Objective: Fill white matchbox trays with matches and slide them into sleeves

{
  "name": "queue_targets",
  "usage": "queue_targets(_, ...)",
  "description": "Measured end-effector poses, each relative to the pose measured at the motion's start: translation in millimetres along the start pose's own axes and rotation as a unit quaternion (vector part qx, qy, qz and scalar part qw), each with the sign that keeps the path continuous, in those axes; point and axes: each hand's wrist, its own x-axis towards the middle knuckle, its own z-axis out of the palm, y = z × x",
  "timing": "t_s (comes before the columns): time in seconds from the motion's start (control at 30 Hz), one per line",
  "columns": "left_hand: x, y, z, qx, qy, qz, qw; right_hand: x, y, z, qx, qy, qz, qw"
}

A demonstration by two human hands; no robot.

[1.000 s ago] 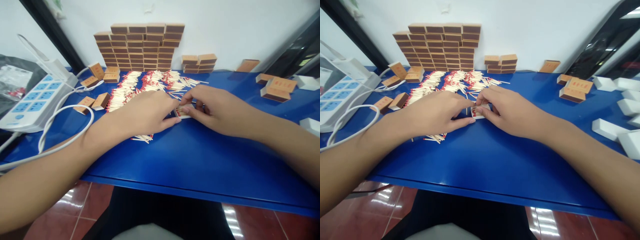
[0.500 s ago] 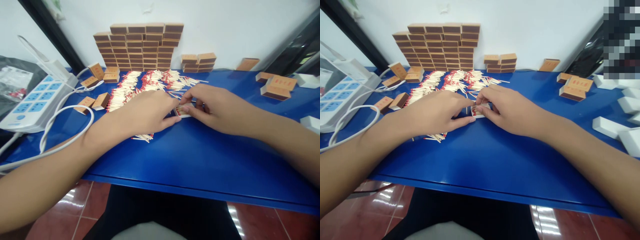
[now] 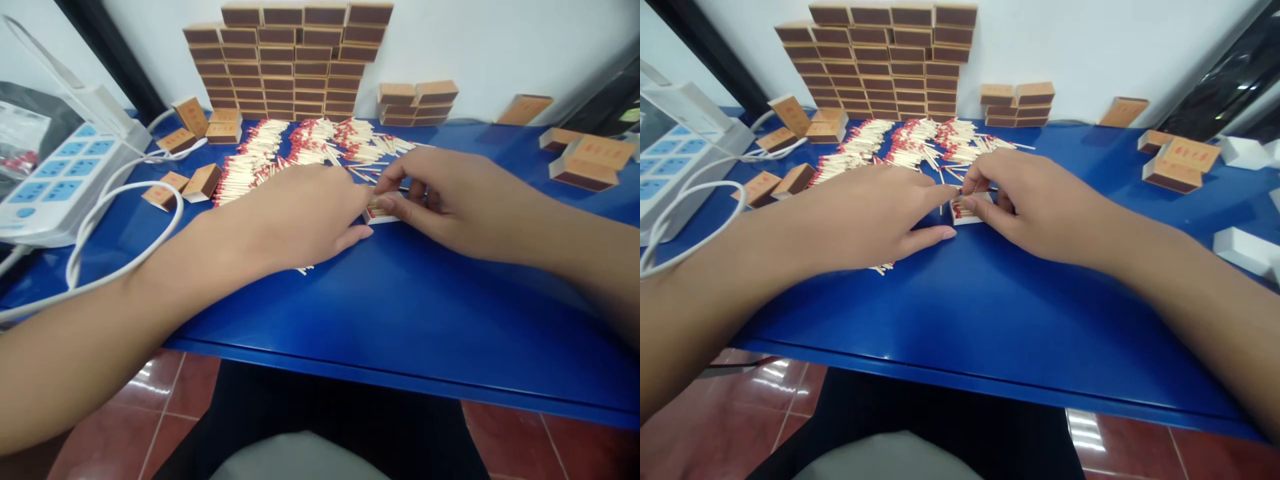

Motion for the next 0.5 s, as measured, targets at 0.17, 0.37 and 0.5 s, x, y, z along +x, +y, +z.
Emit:
queue_targets(0.17, -11, 10, -12.1, 0.033, -0.036, -0.009, 0.999, 0, 0, -1, -0.019, 0.004, -0.011, 1.0)
queue_targets(0.37, -10, 9, -3.6, -0.028, -0.009, -0.009, 1.0, 0, 0, 0, -0.026, 0.005, -0.016, 1.0)
queue_targets(0.5, 0, 4, 9.8, -0.088, 0.048, -0.013, 0.995, 0, 0, 1, -0.029, 0.012, -0.025, 0.999)
